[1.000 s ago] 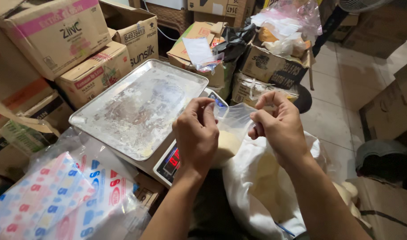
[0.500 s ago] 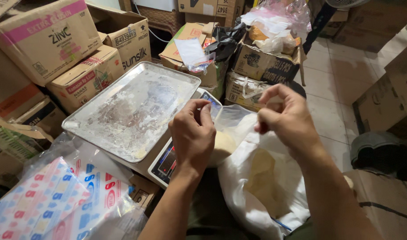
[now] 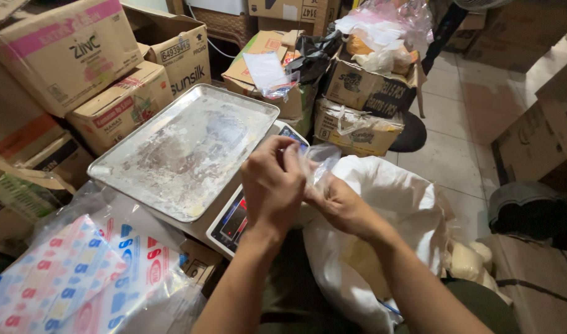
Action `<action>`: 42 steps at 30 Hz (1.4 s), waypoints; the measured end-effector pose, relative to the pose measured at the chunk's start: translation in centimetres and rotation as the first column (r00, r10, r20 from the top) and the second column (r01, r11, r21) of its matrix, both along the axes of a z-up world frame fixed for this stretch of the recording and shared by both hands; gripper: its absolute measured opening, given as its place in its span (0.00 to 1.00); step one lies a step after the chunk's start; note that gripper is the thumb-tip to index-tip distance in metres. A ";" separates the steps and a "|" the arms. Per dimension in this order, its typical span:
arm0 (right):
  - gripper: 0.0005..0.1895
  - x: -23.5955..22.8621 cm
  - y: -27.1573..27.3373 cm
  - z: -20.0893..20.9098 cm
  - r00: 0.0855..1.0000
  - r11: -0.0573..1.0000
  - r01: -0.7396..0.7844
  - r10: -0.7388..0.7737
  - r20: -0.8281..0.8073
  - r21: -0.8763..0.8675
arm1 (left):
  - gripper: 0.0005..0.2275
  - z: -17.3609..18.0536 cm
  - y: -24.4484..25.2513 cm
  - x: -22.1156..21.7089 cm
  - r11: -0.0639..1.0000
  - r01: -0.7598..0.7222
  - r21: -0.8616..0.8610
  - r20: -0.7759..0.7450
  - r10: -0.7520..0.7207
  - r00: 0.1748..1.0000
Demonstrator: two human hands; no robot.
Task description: The person scoops a white powder from a large sack into small plastic bags using a blue scoop, weighs each bag on a digital scale, and ties the bags shut. The person repeats this process multiple times, adjusting the powder to reach the target weight before sealing each bag.
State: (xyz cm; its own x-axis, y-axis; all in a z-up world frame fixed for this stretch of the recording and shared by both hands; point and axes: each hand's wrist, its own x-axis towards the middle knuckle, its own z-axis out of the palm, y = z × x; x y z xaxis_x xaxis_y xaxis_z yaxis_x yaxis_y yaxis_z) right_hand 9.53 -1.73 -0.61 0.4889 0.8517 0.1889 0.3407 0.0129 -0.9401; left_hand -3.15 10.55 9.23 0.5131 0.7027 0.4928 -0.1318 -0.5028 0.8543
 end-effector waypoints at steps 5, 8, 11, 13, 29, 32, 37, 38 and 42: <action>0.16 1.5 2.3 -6.3 0.962 0.930 -0.069 0.158 -0.222 0.362 | 0.07 -0.6 -1.2 0.3 0.981 0.078 0.177 -0.184 -0.045 0.982; 0.17 1.3 2.0 -6.7 0.984 0.944 0.030 0.030 -0.176 0.330 | 0.10 -2.4 -1.2 0.4 0.924 0.240 0.297 -0.142 -0.206 0.968; 0.19 -0.4 1.6 -4.6 0.987 0.943 0.138 -0.104 -0.125 0.303 | 0.26 -5.0 -0.2 0.2 0.913 0.299 0.279 -0.035 -0.302 0.953; 0.23 -1.4 2.0 -2.5 0.992 0.936 0.106 -0.075 -0.103 0.337 | 0.37 -6.7 0.2 0.2 0.939 0.270 0.210 0.079 -0.292 0.953; 0.22 -2.3 3.0 1.5 0.962 0.905 0.251 -0.273 0.015 0.344 | 0.20 -9.3 1.1 5.1 0.971 0.203 0.129 -0.411 -0.134 0.902; 0.19 -2.6 3.1 1.7 0.934 0.881 0.358 -0.331 -0.136 0.310 | 0.19 -9.4 1.4 5.9 0.978 0.189 0.093 -0.430 -0.131 0.893; 0.18 -2.9 3.9 1.9 0.878 0.839 0.433 -0.310 -0.365 0.329 | 0.17 -10.7 2.4 7.5 0.936 0.207 0.284 -0.352 -0.100 0.931; 0.18 -3.2 4.2 2.0 0.860 0.838 0.454 -0.322 -0.396 0.304 | 0.19 -11.2 2.5 7.4 0.949 0.210 0.236 -0.377 -0.110 0.920; 0.19 -4.5 4.6 3.2 0.802 0.864 0.475 -0.345 -0.488 0.170 | 0.26 -12.4 2.5 8.0 0.956 0.226 0.187 -0.382 -0.142 0.913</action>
